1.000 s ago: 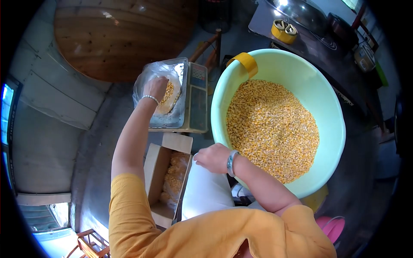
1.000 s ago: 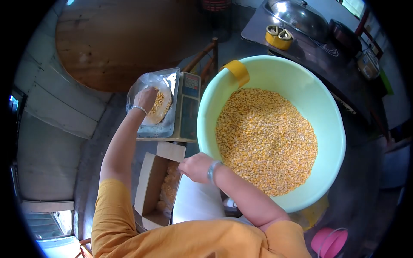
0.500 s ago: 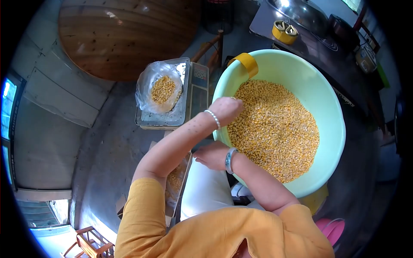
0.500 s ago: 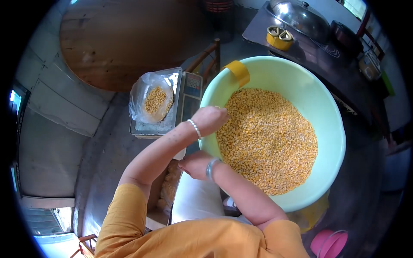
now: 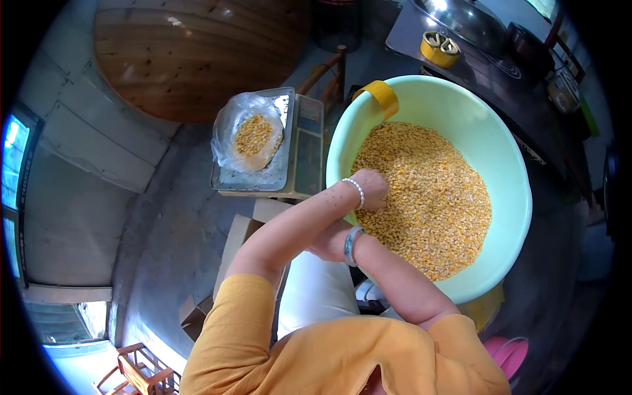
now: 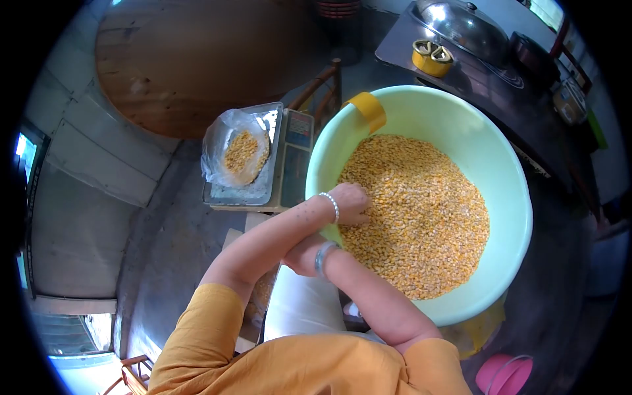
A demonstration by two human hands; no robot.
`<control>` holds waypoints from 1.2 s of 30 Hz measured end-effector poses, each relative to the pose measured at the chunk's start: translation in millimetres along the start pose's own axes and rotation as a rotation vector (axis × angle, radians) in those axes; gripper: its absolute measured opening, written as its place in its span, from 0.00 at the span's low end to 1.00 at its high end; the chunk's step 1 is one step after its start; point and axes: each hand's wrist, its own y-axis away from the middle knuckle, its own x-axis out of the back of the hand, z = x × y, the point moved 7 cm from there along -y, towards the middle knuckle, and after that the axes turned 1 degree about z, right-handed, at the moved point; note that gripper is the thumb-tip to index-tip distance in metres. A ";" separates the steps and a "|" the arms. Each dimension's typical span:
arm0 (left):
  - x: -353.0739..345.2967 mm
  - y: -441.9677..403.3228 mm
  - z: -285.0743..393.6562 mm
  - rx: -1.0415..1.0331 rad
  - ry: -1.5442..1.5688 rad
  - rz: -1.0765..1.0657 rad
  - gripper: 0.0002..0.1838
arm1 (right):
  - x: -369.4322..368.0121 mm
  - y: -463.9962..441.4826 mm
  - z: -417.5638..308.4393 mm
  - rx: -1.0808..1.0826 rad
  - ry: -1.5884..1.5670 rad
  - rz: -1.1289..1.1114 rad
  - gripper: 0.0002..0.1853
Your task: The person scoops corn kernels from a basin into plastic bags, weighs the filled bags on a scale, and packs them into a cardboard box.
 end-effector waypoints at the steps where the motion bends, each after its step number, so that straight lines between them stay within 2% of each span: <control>1: -0.8 -0.7 0.6 -0.009 -0.003 0.038 0.08 | 2.0 0.9 -2.1 -0.008 -0.011 -0.044 0.13; 4: -0.5 -2.2 -8.1 0.080 0.012 0.023 0.07 | 12.6 2.7 -8.5 0.017 -0.034 -0.045 0.11; 7: 11.7 3.3 -5.5 0.067 0.051 0.095 0.07 | 19.0 3.9 -12.5 0.030 -0.015 -0.014 0.10; 8: 13.1 3.4 -6.5 0.081 0.044 0.054 0.06 | 19.6 4.6 -12.5 0.028 -0.001 -0.010 0.10; 11: 42.7 19.2 -14.8 0.172 0.193 0.328 0.08 | 17.4 4.9 -9.3 0.076 -0.051 0.096 0.09; 12: 53.4 27.6 -18.4 0.188 0.228 0.403 0.12 | 14.3 3.8 -7.6 0.043 -0.055 0.041 0.09; 14: 81.5 56.5 -24.1 0.244 0.269 0.598 0.12 | 9.3 2.5 -3.0 -0.022 -0.058 -0.067 0.09; 17: 99.2 102.5 -44.6 0.349 0.336 0.844 0.11 | 6.6 2.3 -1.0 -0.023 0.008 -0.087 0.08; 19: 103.5 141.7 -60.9 0.411 0.260 1.048 0.09 | 12.2 3.3 -4.4 -0.008 0.046 -0.066 0.08; 23: 98.8 226.5 -98.4 0.658 0.083 1.236 0.07 | 15.0 5.7 -5.8 0.041 0.043 0.004 0.08; 25: 94.9 268.1 -112.9 0.744 -0.042 1.264 0.07 | 15.5 5.9 -7.8 0.071 0.033 0.027 0.08; 27: 74.6 308.0 -131.5 0.883 0.028 1.227 0.07 | 11.2 6.1 -3.9 0.106 0.044 0.062 0.08; 31: 6.0 364.2 -126.8 1.140 0.012 1.041 0.07 | 11.6 6.2 -4.8 0.106 0.056 0.065 0.08; 33: -40.5 383.1 -109.0 1.170 -0.047 1.001 0.09 | 13.6 6.8 -5.8 0.093 0.068 0.059 0.08; 36: -93.4 406.5 -95.9 1.384 0.058 0.791 0.13 | 15.1 5.9 -8.4 0.100 0.094 0.054 0.08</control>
